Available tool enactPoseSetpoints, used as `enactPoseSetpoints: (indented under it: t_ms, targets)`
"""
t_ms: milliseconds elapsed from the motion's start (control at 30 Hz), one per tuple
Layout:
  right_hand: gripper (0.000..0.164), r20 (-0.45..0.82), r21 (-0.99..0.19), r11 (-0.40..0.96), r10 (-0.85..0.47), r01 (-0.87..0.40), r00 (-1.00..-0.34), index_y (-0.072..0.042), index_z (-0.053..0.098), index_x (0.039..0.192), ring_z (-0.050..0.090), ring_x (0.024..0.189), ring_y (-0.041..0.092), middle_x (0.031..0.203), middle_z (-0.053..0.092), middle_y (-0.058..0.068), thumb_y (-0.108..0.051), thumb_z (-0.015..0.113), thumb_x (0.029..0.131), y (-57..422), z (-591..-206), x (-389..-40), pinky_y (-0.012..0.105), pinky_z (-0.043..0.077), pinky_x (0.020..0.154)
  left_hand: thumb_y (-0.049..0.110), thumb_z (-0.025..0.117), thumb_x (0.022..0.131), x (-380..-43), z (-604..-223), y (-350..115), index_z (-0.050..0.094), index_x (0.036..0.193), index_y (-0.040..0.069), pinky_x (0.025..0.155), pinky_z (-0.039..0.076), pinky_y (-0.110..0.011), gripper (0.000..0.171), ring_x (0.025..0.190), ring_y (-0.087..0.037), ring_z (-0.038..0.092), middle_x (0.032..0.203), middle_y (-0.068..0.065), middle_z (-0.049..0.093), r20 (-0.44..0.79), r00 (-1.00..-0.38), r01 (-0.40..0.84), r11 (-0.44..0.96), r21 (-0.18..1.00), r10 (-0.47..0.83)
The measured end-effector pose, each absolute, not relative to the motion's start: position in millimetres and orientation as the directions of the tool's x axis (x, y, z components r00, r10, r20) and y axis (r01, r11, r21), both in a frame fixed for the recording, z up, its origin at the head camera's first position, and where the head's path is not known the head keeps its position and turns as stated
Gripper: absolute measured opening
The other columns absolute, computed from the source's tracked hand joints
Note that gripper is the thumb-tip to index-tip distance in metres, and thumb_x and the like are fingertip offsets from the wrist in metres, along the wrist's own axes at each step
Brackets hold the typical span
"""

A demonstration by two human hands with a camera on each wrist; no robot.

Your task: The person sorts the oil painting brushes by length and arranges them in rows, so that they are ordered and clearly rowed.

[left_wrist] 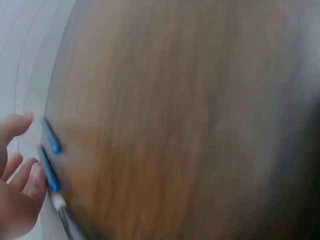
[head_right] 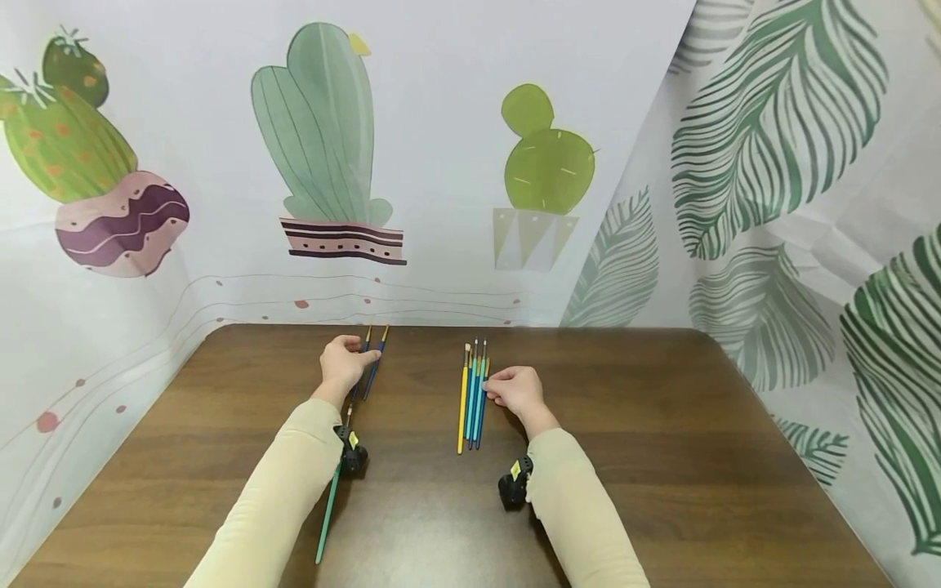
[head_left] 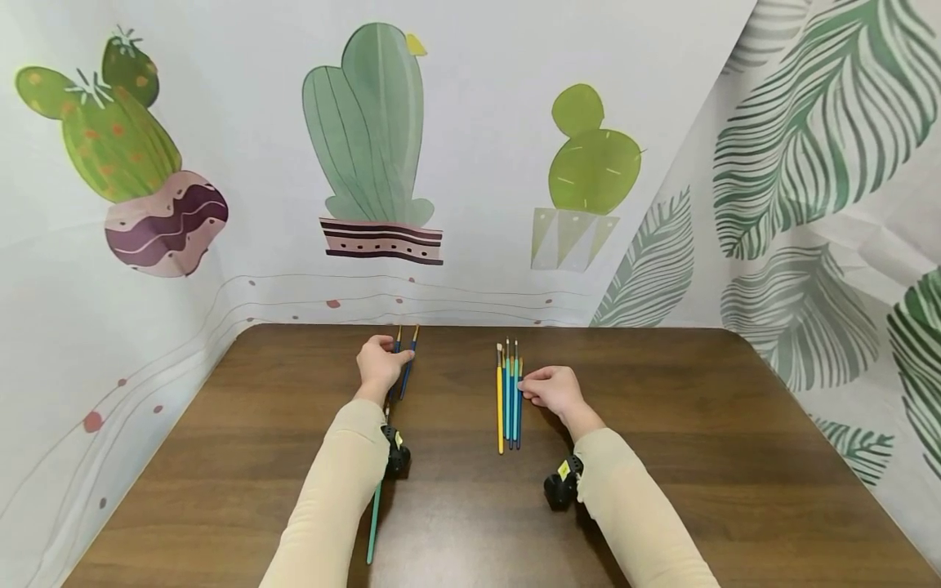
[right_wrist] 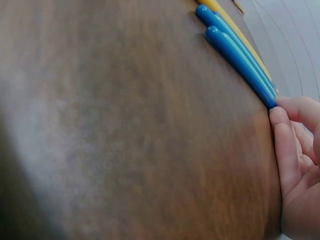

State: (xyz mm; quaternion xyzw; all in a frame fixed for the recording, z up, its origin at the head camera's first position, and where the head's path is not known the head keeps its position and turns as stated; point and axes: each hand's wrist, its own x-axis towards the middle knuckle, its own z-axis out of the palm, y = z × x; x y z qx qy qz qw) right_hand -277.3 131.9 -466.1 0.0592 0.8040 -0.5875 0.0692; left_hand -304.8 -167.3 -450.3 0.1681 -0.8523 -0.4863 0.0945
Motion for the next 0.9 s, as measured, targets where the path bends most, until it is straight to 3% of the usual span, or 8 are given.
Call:
enactPoseSetpoints:
  t_ms: [167, 333, 900]
  targets:
    - [0.024, -0.187, -0.939, 0.292, 0.007, 0.181, -0.982, 0.008, 0.067, 0.095, 0.062, 0.062, 0.006, 0.070, 0.068, 0.003, -0.009, 0.073, 0.080, 132.2, -466.3, -277.6, 0.020, 0.055, 0.059, 0.008, 0.072, 0.080, -304.3, -449.8, -160.2, 0.053, 0.125, -0.001, 0.095, 0.046, -0.044, 0.049, 0.114, -0.034, 0.048, 0.118, -0.020, 0.058, -0.020, -0.930, -0.215, 0.498, 0.840, -0.368]
    - [0.024, -0.173, -0.940, 0.297, 0.007, 0.167, -0.985, 0.009, 0.067, 0.096, 0.062, 0.062, 0.006, 0.070, 0.068, 0.003, -0.009, 0.072, 0.080, 132.8, -466.8, -277.4, 0.020, 0.055, 0.060, 0.003, 0.068, 0.080, -304.5, -451.1, -160.6, 0.055, 0.123, 0.000, 0.096, 0.046, -0.043, 0.044, 0.113, -0.033, 0.051, 0.116, -0.019, 0.061, -0.024, -0.917, -0.229, 0.475, 0.850, -0.399]
    - [0.023, -0.169, -0.942, 0.293, 0.009, 0.164, -0.986, 0.009, 0.068, 0.095, 0.062, 0.061, 0.006, 0.068, 0.068, 0.003, -0.008, 0.072, 0.080, 132.9, -469.3, -277.8, 0.020, 0.054, 0.059, 0.003, 0.064, 0.080, -298.0, -450.8, -165.7, 0.061, 0.114, 0.000, 0.096, 0.045, -0.041, 0.033, 0.109, -0.033, 0.054, 0.112, -0.018, 0.064, 0.001, -0.887, -0.248, 0.479, 0.842, -0.462]
